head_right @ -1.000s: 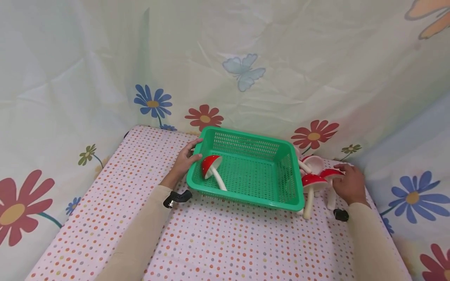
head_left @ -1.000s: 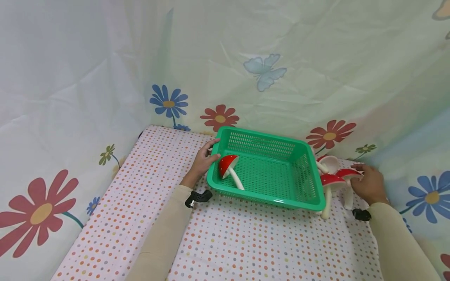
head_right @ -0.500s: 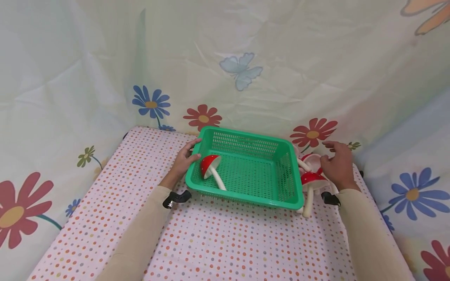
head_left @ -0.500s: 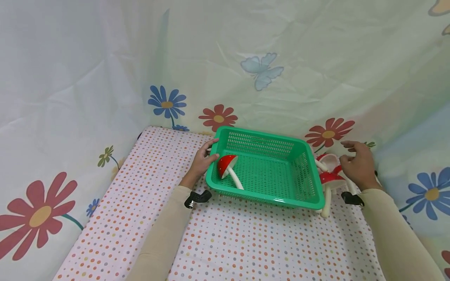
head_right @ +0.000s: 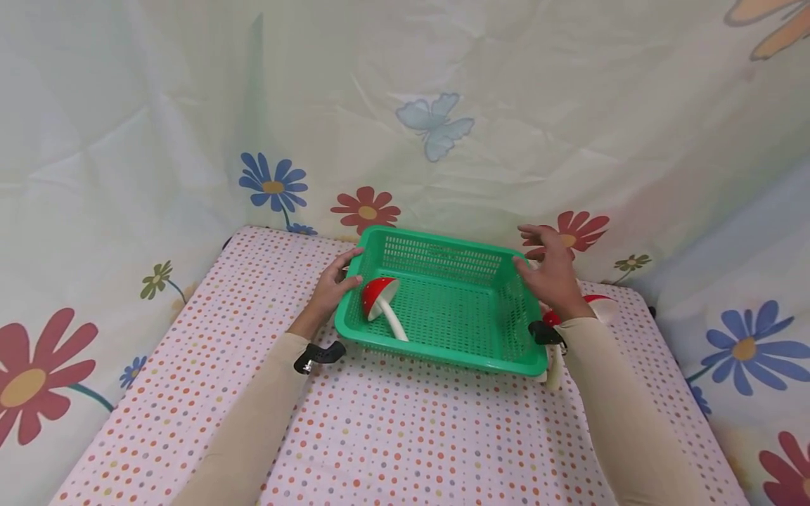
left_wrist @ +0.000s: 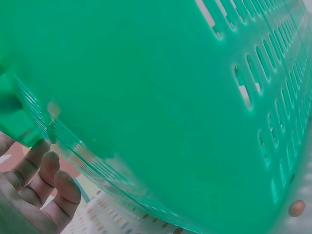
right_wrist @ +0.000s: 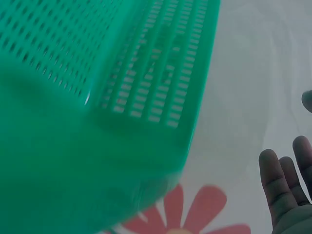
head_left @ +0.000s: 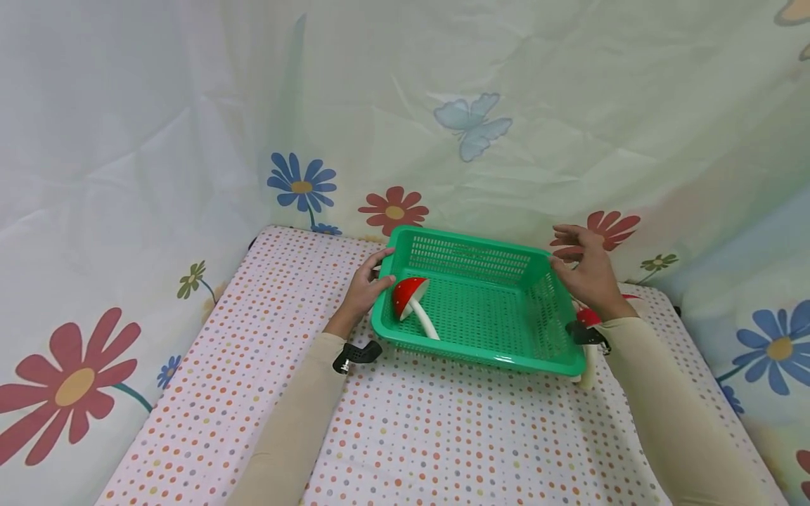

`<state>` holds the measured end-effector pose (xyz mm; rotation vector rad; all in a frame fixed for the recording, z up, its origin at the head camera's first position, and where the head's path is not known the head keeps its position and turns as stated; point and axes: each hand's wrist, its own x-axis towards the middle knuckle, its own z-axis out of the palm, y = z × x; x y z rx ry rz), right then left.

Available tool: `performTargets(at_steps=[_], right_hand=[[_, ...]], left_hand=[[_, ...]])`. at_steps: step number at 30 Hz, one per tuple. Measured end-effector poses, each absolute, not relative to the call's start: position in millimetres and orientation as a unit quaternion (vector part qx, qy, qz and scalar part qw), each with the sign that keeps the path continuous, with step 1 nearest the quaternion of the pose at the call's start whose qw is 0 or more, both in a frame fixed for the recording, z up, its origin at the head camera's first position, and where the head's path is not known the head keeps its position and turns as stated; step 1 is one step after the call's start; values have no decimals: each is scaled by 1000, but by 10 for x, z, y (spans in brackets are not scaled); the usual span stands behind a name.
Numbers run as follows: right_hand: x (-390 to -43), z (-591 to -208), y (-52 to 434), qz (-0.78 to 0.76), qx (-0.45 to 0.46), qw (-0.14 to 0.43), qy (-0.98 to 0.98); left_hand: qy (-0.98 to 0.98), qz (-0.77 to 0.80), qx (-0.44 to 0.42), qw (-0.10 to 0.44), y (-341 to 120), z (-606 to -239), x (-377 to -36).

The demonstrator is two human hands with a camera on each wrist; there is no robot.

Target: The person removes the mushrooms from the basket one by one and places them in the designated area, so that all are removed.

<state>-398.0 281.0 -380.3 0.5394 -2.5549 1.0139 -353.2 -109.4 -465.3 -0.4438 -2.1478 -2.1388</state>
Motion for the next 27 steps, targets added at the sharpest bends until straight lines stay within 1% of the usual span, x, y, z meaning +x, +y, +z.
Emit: performTargets(at_steps=[3,8,12,15,20,27], right_hand=[[-4013,-3806,2698,382,197,149,-890],[-4072,-3845,2517,400,215,126,-882],[-4063,-3868,2329,410,240,107,-874],[-4087,-3919,2187,419,265,79,-865],[-4172,-4026,1985,408,292,20,-865],[-4185,-4099,1710,400,295,-37,-867]], left_hand=[[-700,-699,-144,37,-1103,-4674,-3547],[-695,-705,-137,43,-1095,-4860,-3674],[-695,-705,-137,39,-1083,-4771,-3617],[-694,-705,-140,31,-1089,-4644,-3529],[-694,-707,-134,29,-1092,-4650,-3533],[-698,-703,-134,26,-1090,-4644,-3535]])
